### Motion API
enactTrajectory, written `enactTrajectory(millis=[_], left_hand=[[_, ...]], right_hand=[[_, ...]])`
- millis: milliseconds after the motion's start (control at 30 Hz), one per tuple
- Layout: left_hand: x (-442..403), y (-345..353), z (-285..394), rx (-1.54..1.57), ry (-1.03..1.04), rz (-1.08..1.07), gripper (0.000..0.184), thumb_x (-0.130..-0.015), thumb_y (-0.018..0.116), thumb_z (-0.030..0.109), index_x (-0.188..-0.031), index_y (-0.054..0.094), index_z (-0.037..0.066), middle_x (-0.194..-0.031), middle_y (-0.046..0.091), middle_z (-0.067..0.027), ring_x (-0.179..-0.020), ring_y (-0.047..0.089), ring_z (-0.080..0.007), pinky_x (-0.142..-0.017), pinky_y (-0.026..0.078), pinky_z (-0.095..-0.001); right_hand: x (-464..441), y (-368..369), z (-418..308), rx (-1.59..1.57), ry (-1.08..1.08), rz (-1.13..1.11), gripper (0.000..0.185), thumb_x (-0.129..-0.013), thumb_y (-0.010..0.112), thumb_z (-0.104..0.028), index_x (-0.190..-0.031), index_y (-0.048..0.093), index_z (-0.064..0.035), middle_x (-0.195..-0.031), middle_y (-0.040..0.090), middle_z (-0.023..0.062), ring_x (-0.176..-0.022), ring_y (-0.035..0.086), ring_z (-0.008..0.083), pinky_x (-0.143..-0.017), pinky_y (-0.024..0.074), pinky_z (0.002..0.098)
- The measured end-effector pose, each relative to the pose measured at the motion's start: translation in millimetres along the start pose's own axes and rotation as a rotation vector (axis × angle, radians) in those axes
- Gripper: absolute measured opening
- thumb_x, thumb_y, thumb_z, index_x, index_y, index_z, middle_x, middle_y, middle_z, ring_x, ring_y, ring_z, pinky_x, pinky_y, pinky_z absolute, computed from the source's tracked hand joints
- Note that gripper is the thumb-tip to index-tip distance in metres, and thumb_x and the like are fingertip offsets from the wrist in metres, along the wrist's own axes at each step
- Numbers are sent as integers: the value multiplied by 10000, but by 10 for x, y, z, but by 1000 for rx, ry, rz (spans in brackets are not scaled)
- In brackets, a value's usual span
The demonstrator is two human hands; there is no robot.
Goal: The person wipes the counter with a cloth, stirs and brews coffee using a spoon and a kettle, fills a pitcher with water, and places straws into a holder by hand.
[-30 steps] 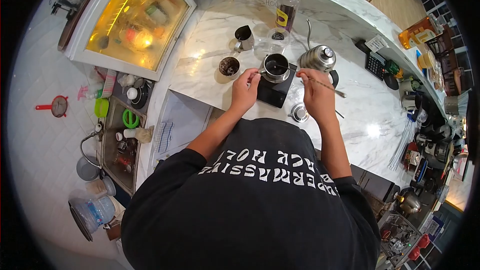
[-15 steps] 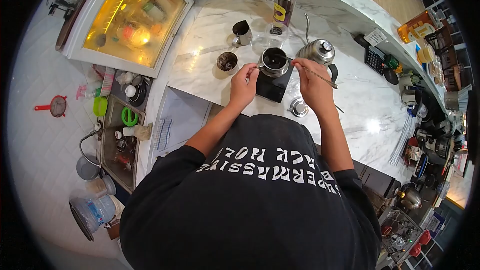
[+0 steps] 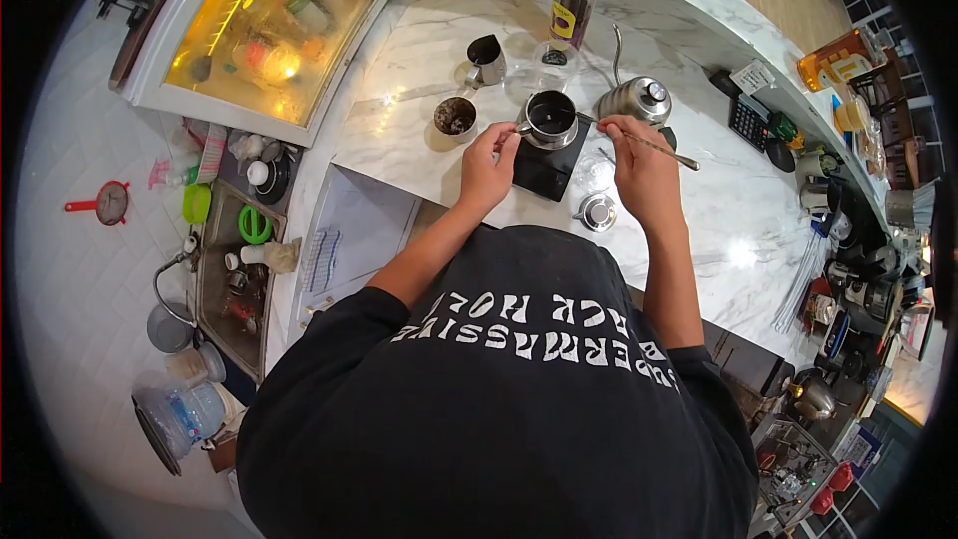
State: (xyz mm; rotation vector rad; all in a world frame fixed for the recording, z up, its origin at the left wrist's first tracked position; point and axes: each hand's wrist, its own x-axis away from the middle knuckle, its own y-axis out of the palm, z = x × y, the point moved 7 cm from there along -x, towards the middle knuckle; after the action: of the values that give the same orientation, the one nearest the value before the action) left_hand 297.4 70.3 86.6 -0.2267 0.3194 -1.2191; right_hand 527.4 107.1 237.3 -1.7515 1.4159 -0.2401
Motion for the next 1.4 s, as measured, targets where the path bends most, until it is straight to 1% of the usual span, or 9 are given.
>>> enactTrajectory(millis=[200,333,533,700,833,1033,1133,1267,1400], left_hand=[[22,5,-11,5,-26,-10,239,-1035,667,181,-1218,704,33,-1003,770,-137,-861,724,-216,-795,566,-353],[60,-46,-58,91,-40,-24,283,-1040,655,177,-1295,699,65,-1007,766,-102,-863,703,-181,-779,542,-330],[184,-294,-55,56,-42,-16,307,-1064,632,156,-1353,660,55,-993,679,-20,-849,590,-90,-783,508,-265],[270,-534,-218,52,-45,16,306,-1026,676,171,-1316,674,76,-979,714,-28,-833,629,-115,-768,499,-293],[266,-774,-391,13,-61,111,290,-996,709,170,-1268,684,72,-951,726,-28,-816,646,-127,-750,496,-308],[79,-1054,-675,-27,-154,125,550,-886,838,195,-1362,598,61,-1064,698,-65,-828,649,-152,-748,506,-322],[-59,-1153,-699,-79,-161,42,714,-854,878,217,-1448,515,56,-1213,637,-92,-941,629,-158,-812,512,-320],[-280,-1254,-708,-113,-110,-37,840,-786,925,261,-1480,489,79,-1275,618,-113,-1010,634,-195,-846,514,-377],[-504,-1296,-740,-79,-61,-124,913,-723,961,259,-1487,492,89,-1299,585,-147,-1037,626,-248,-902,531,-401]], right_hand=[[7,-20,-59,30,-74,65,159,-1037,622,-146,-1057,725,-28,-1014,751,140,-977,692,360,-886,502,446],[91,-133,6,-116,41,127,163,-1043,625,-123,-1053,756,-25,-1002,754,132,-921,691,330,-842,522,423],[259,-240,90,-266,158,279,248,-1098,570,-154,-1073,754,12,-1007,797,119,-898,736,212,-838,537,315],[377,-177,257,-367,339,334,286,-1118,551,-186,-1112,752,17,-1009,807,102,-925,720,137,-883,534,293],[230,-101,102,-458,254,404,284,-1115,557,-186,-1112,754,17,-1016,804,100,-914,716,133,-863,527,286],[-165,179,-305,-384,181,302,251,-1091,592,-155,-1077,756,35,-987,804,103,-902,741,178,-850,537,292],[-358,418,-419,-403,207,245,251,-1091,592,-154,-1074,752,39,-971,804,100,-899,742,173,-832,534,291],[-570,741,-411,-459,240,210,255,-1089,595,-164,-1087,743,44,-956,804,98,-868,737,160,-822,535,287],[-836,949,-337,-354,386,151,282,-1118,576,-212,-1126,732,23,-973,800,52,-886,676,70,-822,500,223]])
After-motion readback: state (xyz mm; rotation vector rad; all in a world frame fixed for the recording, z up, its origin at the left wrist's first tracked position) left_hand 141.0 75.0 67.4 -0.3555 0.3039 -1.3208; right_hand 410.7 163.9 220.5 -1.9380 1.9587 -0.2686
